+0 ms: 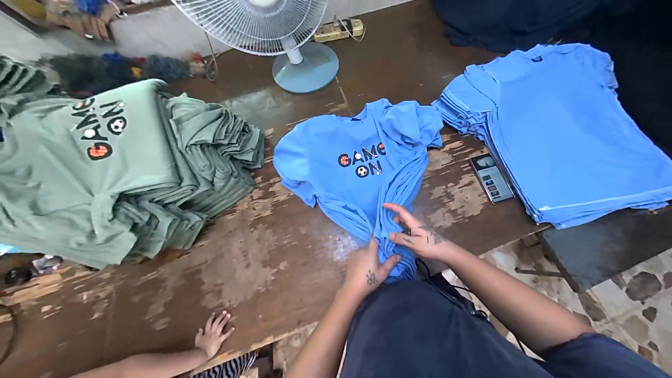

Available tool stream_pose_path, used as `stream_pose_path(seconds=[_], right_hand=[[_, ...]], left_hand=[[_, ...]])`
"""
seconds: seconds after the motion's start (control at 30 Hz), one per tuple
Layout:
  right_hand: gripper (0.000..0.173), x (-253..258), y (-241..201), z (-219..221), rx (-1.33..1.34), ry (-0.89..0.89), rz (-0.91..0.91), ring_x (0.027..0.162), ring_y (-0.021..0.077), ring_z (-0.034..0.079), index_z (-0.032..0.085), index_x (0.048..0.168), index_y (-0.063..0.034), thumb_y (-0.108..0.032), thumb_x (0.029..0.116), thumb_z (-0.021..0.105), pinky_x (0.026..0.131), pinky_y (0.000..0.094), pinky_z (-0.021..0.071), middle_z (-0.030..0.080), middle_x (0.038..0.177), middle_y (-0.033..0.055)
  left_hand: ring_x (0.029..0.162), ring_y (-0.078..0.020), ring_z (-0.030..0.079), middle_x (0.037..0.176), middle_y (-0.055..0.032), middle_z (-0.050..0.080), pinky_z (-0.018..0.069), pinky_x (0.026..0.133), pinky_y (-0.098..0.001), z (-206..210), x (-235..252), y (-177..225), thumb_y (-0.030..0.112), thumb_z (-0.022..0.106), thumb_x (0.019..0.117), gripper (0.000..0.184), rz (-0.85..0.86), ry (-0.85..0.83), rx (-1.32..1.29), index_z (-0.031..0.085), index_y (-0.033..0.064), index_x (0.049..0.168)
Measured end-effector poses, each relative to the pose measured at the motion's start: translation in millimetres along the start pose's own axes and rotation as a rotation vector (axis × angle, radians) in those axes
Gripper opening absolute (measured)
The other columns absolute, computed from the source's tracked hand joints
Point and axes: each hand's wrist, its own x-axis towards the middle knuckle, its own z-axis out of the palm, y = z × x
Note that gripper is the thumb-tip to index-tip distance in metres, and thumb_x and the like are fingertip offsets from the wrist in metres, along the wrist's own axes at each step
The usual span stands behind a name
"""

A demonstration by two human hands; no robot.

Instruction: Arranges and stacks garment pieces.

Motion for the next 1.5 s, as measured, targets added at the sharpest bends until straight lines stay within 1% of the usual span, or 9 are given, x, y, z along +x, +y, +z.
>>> stream_pose_path(seconds=[0.07,0.13,0.23,0.53,0.83,0.97,1.27,1.43,1.5], right_hand=[[0.071,-1.4,-3.0,3.4,0.029,0.011,-0.015,0.099,0.0179,0.064,0.03,0.157,0.0014,-0.025,0.0975,0.059,0.091,0.0343,0.0533,0.064,0.114,0.0172],[0.073,-2.7,-3.6,6.9,0.069,0.006,-0.027,0.101,0.0163,0.064,0.029,0.156,0.0026,-0.019,0.0949,0.061,0.089,0.0318,0.0542,0.064,0.119,0.0161],[0.068,-3.1,5.2,14.1,0.089,-0.012,-0.027,0.108,0.0176,0.064,0.032,0.156,0.0014,-0.01,0.0943,0.057,0.09,0.0316,0.0536,0.062,0.128,0.0175],[0.048,-0.9,19.2,25.0,0.078,0.122,-0.05,0.091,0.0198,0.065,0.046,0.149,0.0014,-0.011,0.1026,0.047,0.084,0.0346,0.0561,0.064,0.112,0.0173],[0.055,0.9,32.3,13.3,0.19,0.122,-0.006,0.082,0.0178,0.062,0.04,0.148,0.0036,0.003,0.0931,0.042,0.078,0.0368,0.0562,0.059,0.102,0.0125],[0.054,2.4,22.9,9.2,0.144,0.077,0.024,0.086,0.0203,0.065,0.039,0.151,0.0002,-0.014,0.1004,0.052,0.081,0.0379,0.0571,0.063,0.107,0.0156],[0.059,10.3,34.8,5.3,0.051,0.085,-0.018,0.091,0.0238,0.064,0.043,0.148,0.0029,0.006,0.0893,0.044,0.085,0.0393,0.0534,0.065,0.108,0.0216],[0.059,6.9,31.5,4.4,0.126,0.063,-0.008,0.079,0.0157,0.06,0.037,0.153,0.0005,-0.018,0.0994,0.054,0.077,0.0346,0.0546,0.061,0.097,0.0123],[0.062,6.9,24.1,4.5,0.056,0.072,0.018,0.087,0.0212,0.061,0.038,0.154,-0.0012,-0.022,0.0989,0.058,0.084,0.0384,0.0525,0.064,0.102,0.0178]], left_hand=[[0.107,-0.0408,0.068,0.108,-0.0268,0.07,0.051,0.095,-0.0603,2.8,1.4,-7.3,0.046,0.071,0.0912,0.07,-0.032,0.007,-0.142,0.055,-0.0095,0.132],[0.111,-0.0209,0.067,0.116,-0.017,0.07,0.0528,0.102,-0.0416,4.1,7.8,-16.3,0.029,0.076,0.0891,0.058,-0.057,-0.035,-0.473,0.058,-0.0072,0.13],[0.099,-0.008,0.067,0.112,-0.0084,0.069,0.0561,0.093,-0.0301,-0.8,17.5,-24.6,0.004,0.065,0.0948,0.038,-0.14,-0.161,-0.835,0.054,-0.0062,0.129],[0.086,-0.0088,0.071,0.096,-0.0012,0.073,0.0605,0.081,-0.03,9.3,22.7,-44.6,0.003,0.057,0.0938,0.026,-0.176,-0.209,-1.02,0.056,0.0021,0.12],[0.085,-0.0088,0.07,0.096,-0.0024,0.072,0.0601,0.079,-0.0299,6.1,24.8,-39.5,0.004,0.057,0.0961,0.028,-0.205,-0.22,-0.928,0.054,-0.0002,0.124],[0.092,-0.0069,0.07,0.103,-0.0041,0.072,0.0591,0.088,-0.029,0.6,24.2,-35.4,-0.001,0.059,0.0954,0.032,-0.163,-0.222,-0.838,0.054,-0.0044,0.126],[0.097,-0.0048,0.069,0.104,-0.0018,0.072,0.057,0.094,-0.0289,-2.0,31.5,-44.6,0.001,0.061,0.094,0.029,-0.112,-0.256,-0.817,0.058,-0.0036,0.122],[0.099,-0.0032,0.068,0.106,-0.0048,0.072,0.0558,0.096,-0.0269,-3.0,29.9,-44.6,0.004,0.063,0.0948,0.027,-0.003,-0.238,-0.684,0.062,-0.0066,0.119],[0.101,-0.0046,0.067,0.108,-0.0082,0.072,0.054,0.097,-0.0274,-6.7,29.8,-41.7,0.007,0.065,0.0953,0.027,0.003,-0.247,-0.576,0.064,-0.0075,0.118]])
